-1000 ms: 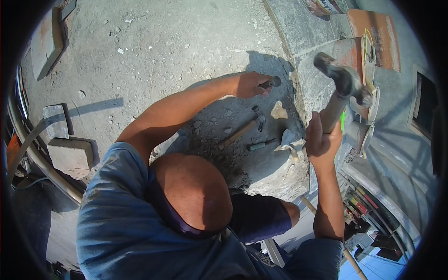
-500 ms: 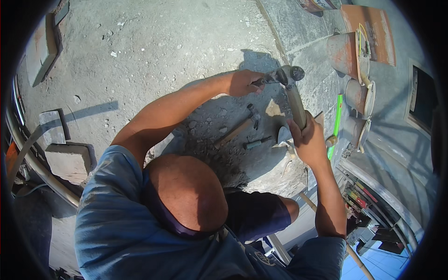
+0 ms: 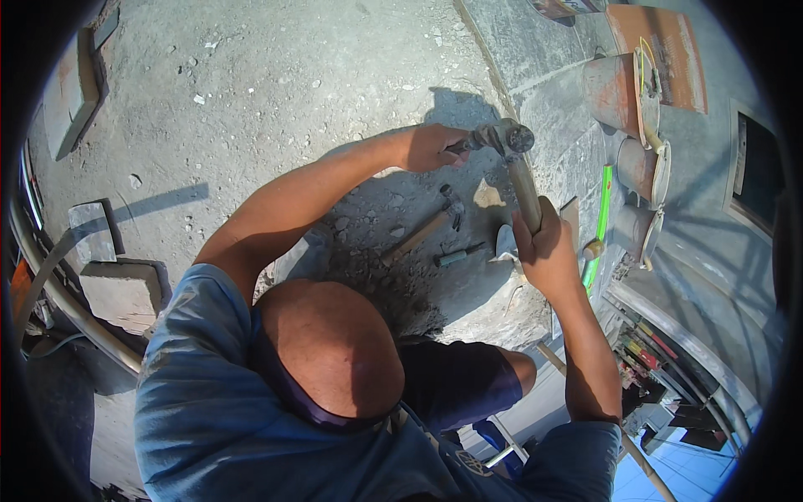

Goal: The person uses a small hand tool to scrape and shape the edge of a stone slab, then uses a hammer and chisel to chip away pieces of concrete and stone from a central point on the ground.

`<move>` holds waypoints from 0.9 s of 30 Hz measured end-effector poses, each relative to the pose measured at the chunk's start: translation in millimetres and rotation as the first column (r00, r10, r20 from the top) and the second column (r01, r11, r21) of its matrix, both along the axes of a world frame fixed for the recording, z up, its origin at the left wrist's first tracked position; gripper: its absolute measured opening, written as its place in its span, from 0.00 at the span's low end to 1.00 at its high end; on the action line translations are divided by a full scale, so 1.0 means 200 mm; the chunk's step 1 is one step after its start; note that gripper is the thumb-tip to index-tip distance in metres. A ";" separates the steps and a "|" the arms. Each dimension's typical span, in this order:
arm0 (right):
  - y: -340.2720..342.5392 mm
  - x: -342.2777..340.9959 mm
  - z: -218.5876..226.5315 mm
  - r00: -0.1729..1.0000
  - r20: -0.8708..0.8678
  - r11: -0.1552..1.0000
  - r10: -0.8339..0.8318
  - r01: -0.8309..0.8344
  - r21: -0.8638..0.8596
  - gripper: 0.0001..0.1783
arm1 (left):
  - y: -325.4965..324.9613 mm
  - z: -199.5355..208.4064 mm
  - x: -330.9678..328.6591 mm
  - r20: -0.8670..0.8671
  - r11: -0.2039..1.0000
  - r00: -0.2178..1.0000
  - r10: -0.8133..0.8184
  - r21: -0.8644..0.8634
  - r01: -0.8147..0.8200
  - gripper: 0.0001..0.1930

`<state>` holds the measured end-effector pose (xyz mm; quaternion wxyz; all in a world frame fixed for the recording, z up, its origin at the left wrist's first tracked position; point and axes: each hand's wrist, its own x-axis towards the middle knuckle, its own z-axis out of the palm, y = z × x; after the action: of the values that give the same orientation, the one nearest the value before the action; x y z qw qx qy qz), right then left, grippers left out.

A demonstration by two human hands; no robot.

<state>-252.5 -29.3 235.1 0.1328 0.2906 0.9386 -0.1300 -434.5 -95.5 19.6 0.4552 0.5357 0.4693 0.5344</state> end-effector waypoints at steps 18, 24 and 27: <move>-0.03 -0.19 0.36 0.936 -0.065 0.914 -0.345 0.319 -0.251 0.12 | -0.09 -0.09 0.02 -0.010 0.998 0.999 0.045 -0.036 -0.045 0.03; 0.05 -0.39 0.80 0.443 -0.862 0.943 -0.246 -0.094 -0.318 0.11 | 0.00 0.02 -0.02 0.024 1.000 1.000 0.005 -0.023 -0.004 0.03; -0.17 -0.24 0.12 0.386 -0.767 0.811 -0.513 -0.074 -0.580 0.09 | -0.05 -0.03 -0.05 0.013 0.999 0.999 0.037 -0.027 -0.037 0.03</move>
<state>-300.5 -62.4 259.7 -0.3377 0.2535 0.7331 -0.5332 -444.0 -105.0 14.5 0.4554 0.5171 0.4833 0.5400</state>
